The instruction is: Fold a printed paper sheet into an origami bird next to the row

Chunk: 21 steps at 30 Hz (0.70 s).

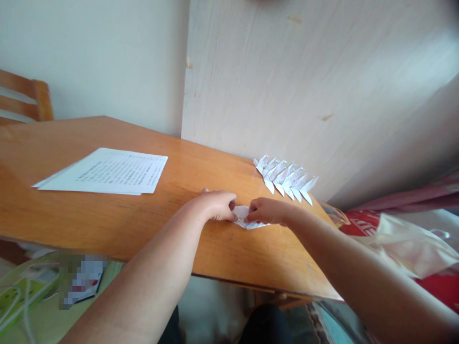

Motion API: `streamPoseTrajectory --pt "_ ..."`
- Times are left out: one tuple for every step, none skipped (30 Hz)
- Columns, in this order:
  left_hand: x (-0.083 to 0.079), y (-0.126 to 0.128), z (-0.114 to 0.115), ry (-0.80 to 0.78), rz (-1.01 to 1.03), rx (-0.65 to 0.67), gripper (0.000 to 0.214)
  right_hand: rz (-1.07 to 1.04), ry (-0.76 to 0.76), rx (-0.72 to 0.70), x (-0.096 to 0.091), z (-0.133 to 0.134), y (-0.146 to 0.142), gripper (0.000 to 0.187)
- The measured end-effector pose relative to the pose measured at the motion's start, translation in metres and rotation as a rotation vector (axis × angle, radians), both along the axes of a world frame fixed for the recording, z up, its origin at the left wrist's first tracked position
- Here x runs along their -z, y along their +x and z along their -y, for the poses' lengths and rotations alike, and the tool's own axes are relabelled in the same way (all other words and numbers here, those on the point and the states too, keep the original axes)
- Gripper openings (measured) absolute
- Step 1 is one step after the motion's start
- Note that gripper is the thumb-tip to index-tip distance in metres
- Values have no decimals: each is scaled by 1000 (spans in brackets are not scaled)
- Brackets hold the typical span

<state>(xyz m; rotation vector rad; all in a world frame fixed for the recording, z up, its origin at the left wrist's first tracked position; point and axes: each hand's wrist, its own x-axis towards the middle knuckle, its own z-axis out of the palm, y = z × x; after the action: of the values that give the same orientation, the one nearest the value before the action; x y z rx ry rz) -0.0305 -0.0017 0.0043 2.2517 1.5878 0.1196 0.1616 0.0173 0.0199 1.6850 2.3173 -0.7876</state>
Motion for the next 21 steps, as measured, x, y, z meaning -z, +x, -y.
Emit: streamPoseTrajectory --pt "0 0 0 -1 -1 -2 40 5 4 -7 -1 1 0 19" --pt "0 0 0 -1 -3 -3 40 10 6 -15 -2 1 1 20" --pt "0 0 0 -2 -4 -4 40 12 6 -22 -2 1 1 21" --pt "0 0 0 -2 -3 -4 40 14 5 -26 -2 1 3 21" --pt "0 0 0 -1 -2 -4 40 18 5 -25 -2 1 5 21" --pt "0 0 0 0 0 -4 39 22 3 -21 -1 1 7 19" --pt "0 0 0 0 3 -4 39 24 2 -13 -1 1 9 18" --pt "0 -1 0 -1 6 -3 38 24 3 -3 0 0 12 17" --pt "0 -1 0 -2 8 -3 38 22 4 8 1 0 14 17" --pt "1 -1 0 -3 8 -2 38 18 5 19 1 0 17 17" --pt "1 -1 0 -3 7 -1 38 14 11 26 1 0 18 17" --pt "1 -1 -1 -1 5 -2 38 15 19 31 0 1 20 17" --pt "2 -1 -1 2 2 -3 38 22 26 30 0 1 21 18" --pt "2 -1 -1 4 -1 -6 39 32 31 27 -1 1 21 19" --pt "2 -1 -1 5 -3 -8 40 42 35 22 -2 2 22 19" --pt "2 -1 -1 5 -6 -10 40 51 38 17 -2 2 23 20" --pt "2 -1 -1 4 -8 -12 41 57 41 14 -3 2 24 20" --pt "2 -1 -1 2 -8 -12 41 60 43 12 -3 2 25 21" --pt "2 -1 -1 -2 -9 -11 41 59 46 12 -2 2 26 21" --pt "1 -1 -1 -5 -8 -9 40 55 50 13 -2 1 28 22" --pt "1 -1 0 -6 -7 -7 40 48 53 14 -1 1 29 21"
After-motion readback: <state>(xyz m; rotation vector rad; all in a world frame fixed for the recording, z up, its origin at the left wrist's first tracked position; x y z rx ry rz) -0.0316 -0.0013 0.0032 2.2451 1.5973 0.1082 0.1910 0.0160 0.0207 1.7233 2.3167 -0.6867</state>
